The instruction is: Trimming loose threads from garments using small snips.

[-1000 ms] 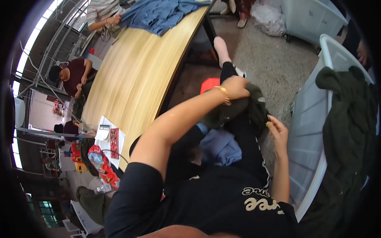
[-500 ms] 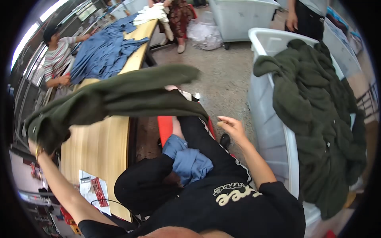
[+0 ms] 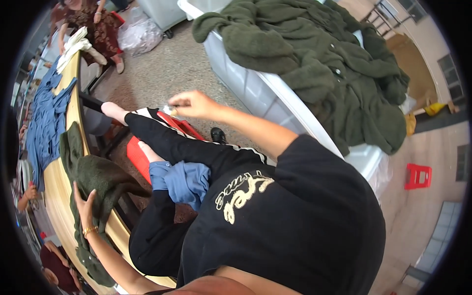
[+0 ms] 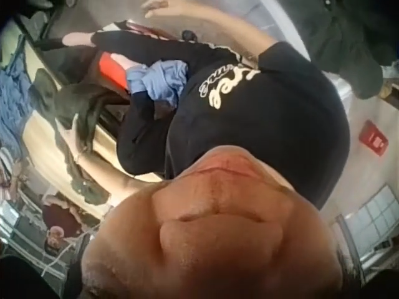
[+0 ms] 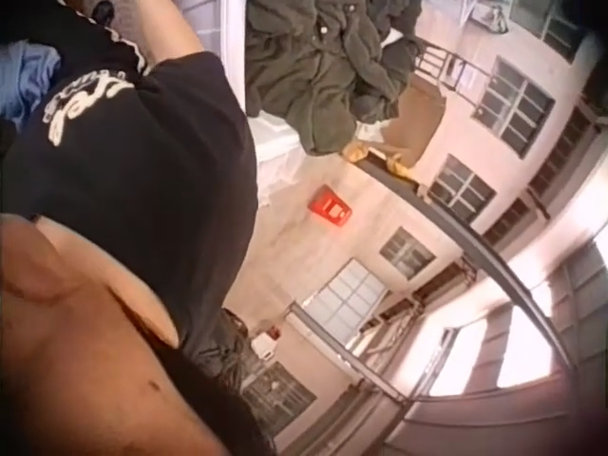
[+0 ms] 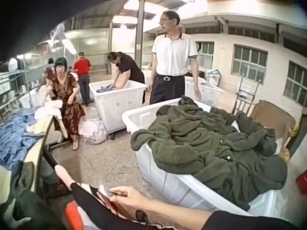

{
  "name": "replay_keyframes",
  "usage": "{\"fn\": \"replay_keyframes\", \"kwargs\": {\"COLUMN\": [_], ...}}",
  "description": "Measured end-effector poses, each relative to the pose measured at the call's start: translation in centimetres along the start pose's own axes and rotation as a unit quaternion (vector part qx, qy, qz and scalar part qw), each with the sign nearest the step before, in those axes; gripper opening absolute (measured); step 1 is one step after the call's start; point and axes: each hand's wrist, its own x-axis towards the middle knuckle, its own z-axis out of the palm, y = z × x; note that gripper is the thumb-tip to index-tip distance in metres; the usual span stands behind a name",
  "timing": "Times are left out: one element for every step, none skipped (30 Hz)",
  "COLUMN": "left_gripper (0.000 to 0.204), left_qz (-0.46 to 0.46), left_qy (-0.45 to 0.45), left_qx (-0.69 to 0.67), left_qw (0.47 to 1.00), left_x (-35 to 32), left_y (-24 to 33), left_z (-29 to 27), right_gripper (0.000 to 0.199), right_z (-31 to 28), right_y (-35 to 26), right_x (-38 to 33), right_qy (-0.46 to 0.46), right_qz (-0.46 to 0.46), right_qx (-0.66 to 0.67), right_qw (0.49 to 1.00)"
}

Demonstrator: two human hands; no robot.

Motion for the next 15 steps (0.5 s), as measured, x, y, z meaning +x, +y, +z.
{"fn": "replay_keyframes", "kwargs": {"left_gripper": [0.077,0.076,0.067,0.067,0.062,0.057,0.052,0.048,0.047,0.045,0.048,0.050,0.053,0.046,0.048], "left_qz": [-0.042,-0.082,-0.097,-0.090,-0.078,-0.065,-0.099,-0.133,-0.124,-0.123,-0.210,-0.236,-0.258,-0.271,-0.346], "left_qy": [-0.035,-0.068,-0.023,-0.026,-0.011,0.004,-0.016,-0.031,-0.014,0.024,0.015,0.019,0.081,0.135,0.173], "left_qx": [0.025,0.051,0.128,0.128,0.176,0.222,0.255,0.287,0.321,0.347,0.368,0.330,0.337,0.275,0.291], "left_qw": [0.998,0.993,0.987,0.987,0.981,0.973,0.962,0.948,0.939,0.930,0.906,0.914,0.902,0.912,0.875], "left_x": [0.3,0.8,1.3,1.3,1.4,1.3,1.6,1.7,1.3,0.7,2.1,2.9,0.7,0.2,-3.6], "left_y": [-0.2,-0.5,-0.6,-2.2,-5.0,-6.7,-5.7,-4.3,-6.4,-9.1,-7.4,-7.1,-14.2,-14.6,-18.6], "left_z": [1.1,2.4,3.5,3.5,2.9,2.5,2.5,1.8,0.7,-0.3,-0.7,-2.4,-6.4,-6.6,-11.9], "right_gripper": [0.042,0.044,0.043,0.042,0.039,0.036,0.033,0.031,0.032,0.034,0.037,0.044,0.046,0.047,0.047], "right_z": [-0.4,-1.2,-1.9,-2.5,-3.0,-3.5,-4.9,-6.5,-7.2,-8.1,-11.7,-15.3,-16.4,-19.6,-20.6], "right_y": [-1.4,-2.7,-4.2,-5.6,-7.6,-9.5,-9.9,-10.8,-12.7,-14.0,-14.0,-14.0,-14.7,-15.7,-17.1], "right_x": [0.6,1.5,2.3,3.1,4.0,4.8,5.8,6.7,7.4,8.1,8.6,9.2,9.9,7.9,7.5], "right_qy": [0.015,0.030,0.069,0.105,0.129,0.152,0.179,0.203,0.228,0.253,0.281,0.306,0.309,0.325,0.333], "right_qz": [-0.009,-0.020,-0.056,-0.092,-0.091,-0.089,-0.114,-0.144,-0.113,-0.081,-0.115,-0.152,-0.111,-0.058,-0.073], "right_qx": [-0.059,-0.118,-0.188,-0.252,-0.273,-0.294,-0.295,-0.298,-0.327,-0.358,-0.351,-0.340,-0.379,-0.435,-0.496], "right_qw": [0.998,0.992,0.978,0.958,0.949,0.939,0.931,0.922,0.910,0.895,0.886,0.876,0.865,0.838,0.799]}}
